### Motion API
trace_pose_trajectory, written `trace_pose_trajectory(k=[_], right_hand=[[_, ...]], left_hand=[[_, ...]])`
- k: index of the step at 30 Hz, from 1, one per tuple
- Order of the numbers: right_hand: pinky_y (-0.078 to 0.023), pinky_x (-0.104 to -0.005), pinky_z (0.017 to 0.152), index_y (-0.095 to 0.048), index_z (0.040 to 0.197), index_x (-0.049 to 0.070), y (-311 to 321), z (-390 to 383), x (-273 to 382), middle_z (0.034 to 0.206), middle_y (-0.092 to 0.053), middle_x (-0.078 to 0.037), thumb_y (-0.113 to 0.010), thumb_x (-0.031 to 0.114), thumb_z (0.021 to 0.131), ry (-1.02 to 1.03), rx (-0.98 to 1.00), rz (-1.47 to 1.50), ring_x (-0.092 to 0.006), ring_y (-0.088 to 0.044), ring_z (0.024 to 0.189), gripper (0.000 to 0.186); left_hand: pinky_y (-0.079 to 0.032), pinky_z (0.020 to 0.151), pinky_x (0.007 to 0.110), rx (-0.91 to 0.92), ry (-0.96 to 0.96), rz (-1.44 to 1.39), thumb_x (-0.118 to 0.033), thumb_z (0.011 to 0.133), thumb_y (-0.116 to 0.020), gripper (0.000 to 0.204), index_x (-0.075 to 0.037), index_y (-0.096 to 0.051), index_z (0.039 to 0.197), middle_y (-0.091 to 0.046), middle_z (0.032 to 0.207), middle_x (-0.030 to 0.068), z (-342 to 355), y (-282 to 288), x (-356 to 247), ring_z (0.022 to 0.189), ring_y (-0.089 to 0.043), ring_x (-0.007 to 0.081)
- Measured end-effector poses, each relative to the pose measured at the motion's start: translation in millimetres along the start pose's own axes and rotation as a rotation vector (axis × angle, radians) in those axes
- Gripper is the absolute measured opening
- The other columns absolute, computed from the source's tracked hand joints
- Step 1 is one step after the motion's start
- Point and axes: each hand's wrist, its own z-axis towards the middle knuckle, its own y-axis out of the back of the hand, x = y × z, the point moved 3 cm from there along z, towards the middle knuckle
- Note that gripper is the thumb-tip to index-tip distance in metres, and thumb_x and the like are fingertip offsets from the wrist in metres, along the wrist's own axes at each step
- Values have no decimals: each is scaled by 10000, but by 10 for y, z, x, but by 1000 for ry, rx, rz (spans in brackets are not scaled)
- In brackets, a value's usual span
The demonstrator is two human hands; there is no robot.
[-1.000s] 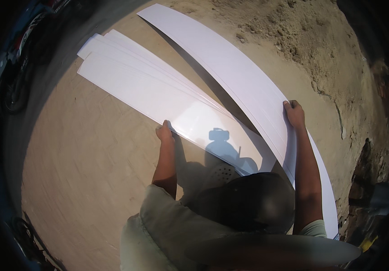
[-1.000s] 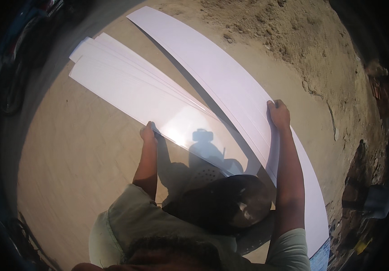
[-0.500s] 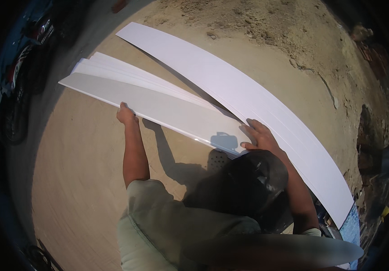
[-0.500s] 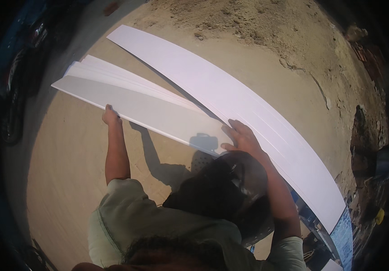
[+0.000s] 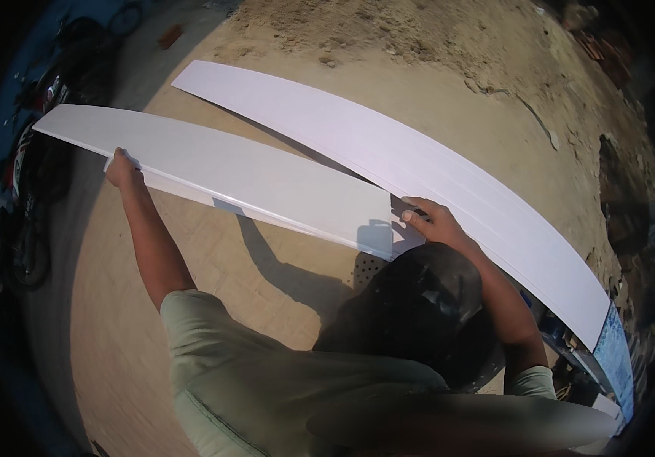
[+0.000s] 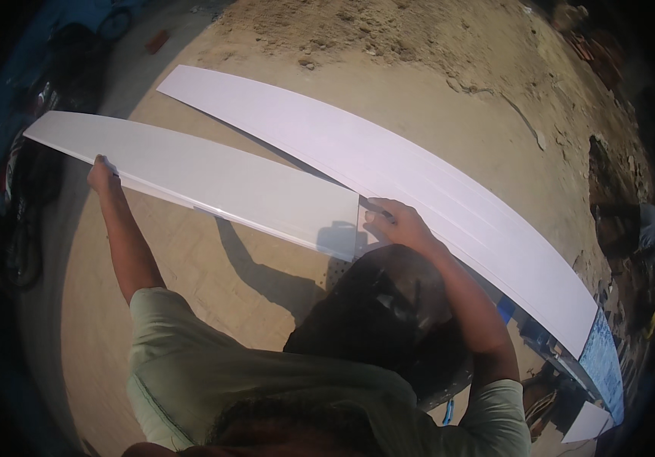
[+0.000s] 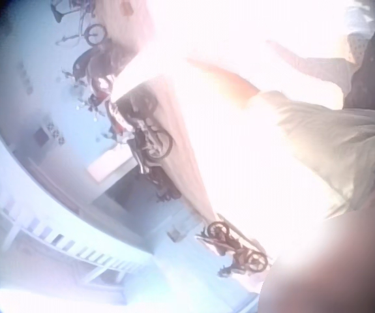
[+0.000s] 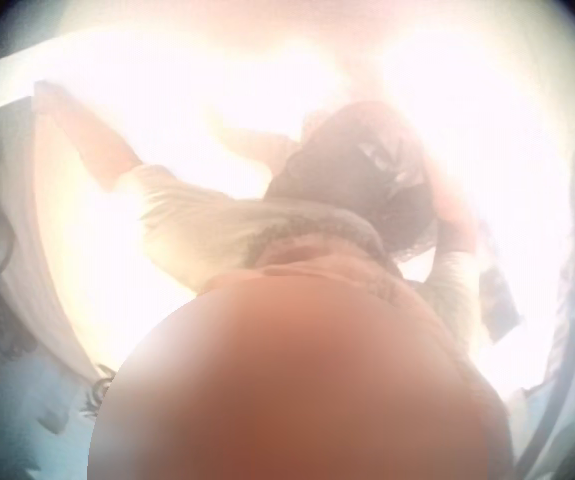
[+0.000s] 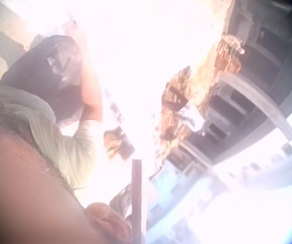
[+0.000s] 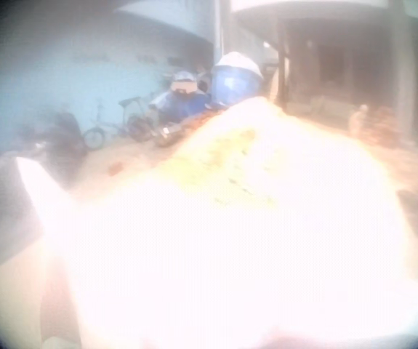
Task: The person kneels on the ground and uses a utility knife to cut long white PVC sheets into smaller rectangular pieces. They repeatedly score the material and snap it apart, stacking the cut pieces on the floor.
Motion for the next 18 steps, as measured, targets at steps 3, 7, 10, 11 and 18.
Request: trace_pose_trajectory(k=[3, 7, 10, 11, 18], right_hand=[[-636, -464, 1130, -542, 1686, -22, -47, 124, -83, 1589, -686, -246, -658, 517, 1183, -293, 127, 477, -316, -783, 1297, 746], [-680, -428, 1089, -488, 1686, -54, -112, 235, -7, 1514, -713, -233, -576, 517, 1205, -221, 124, 1044, -292, -788, 1260, 752], [-697, -434, 1027, -546, 1639, -36, 59, 255, -36, 1462, -737, -200, -584, 484, 1204, -245, -138, 1009, -285, -788, 1258, 679], [-697, -436, 1025, -549, 1636, -35, 142, 238, -43, 1457, -739, -197, -582, 482, 1204, -224, -205, 1078, -286, -788, 1257, 674], [-696, -447, 1012, -570, 1618, -27, 436, 84, -221, 1422, -756, -179, -571, 467, 1208, -192, -565, 1358, -291, -791, 1250, 642]], left_hand=[[-683, 890, 439, 186, 37, -233, -293, 1105, -754, 520, 193, -722, 1289, -818, 1199, 235, 428, -102, -189, 1086, -835, 322], [-645, 729, 436, 448, 48, -351, -372, 1153, -666, 520, 114, -715, 1330, -816, 1125, 181, 205, -680, -266, 922, -821, 299], [-253, 411, 300, 470, 223, -395, -424, 1172, -635, 436, -2, -692, 1265, -722, 996, 57, -613, -1468, 174, 658, -636, 142], [-264, 406, 311, 484, 280, -384, -426, 1178, -631, 445, 0, -677, 1296, -730, 1042, 62, -862, -1718, 348, 658, -639, 154], [-656, 834, 540, 535, 547, -100, -416, 1151, -693, 602, 133, -653, 1395, -797, 1174, 204, -2064, -2664, 1501, 988, -792, 382]])
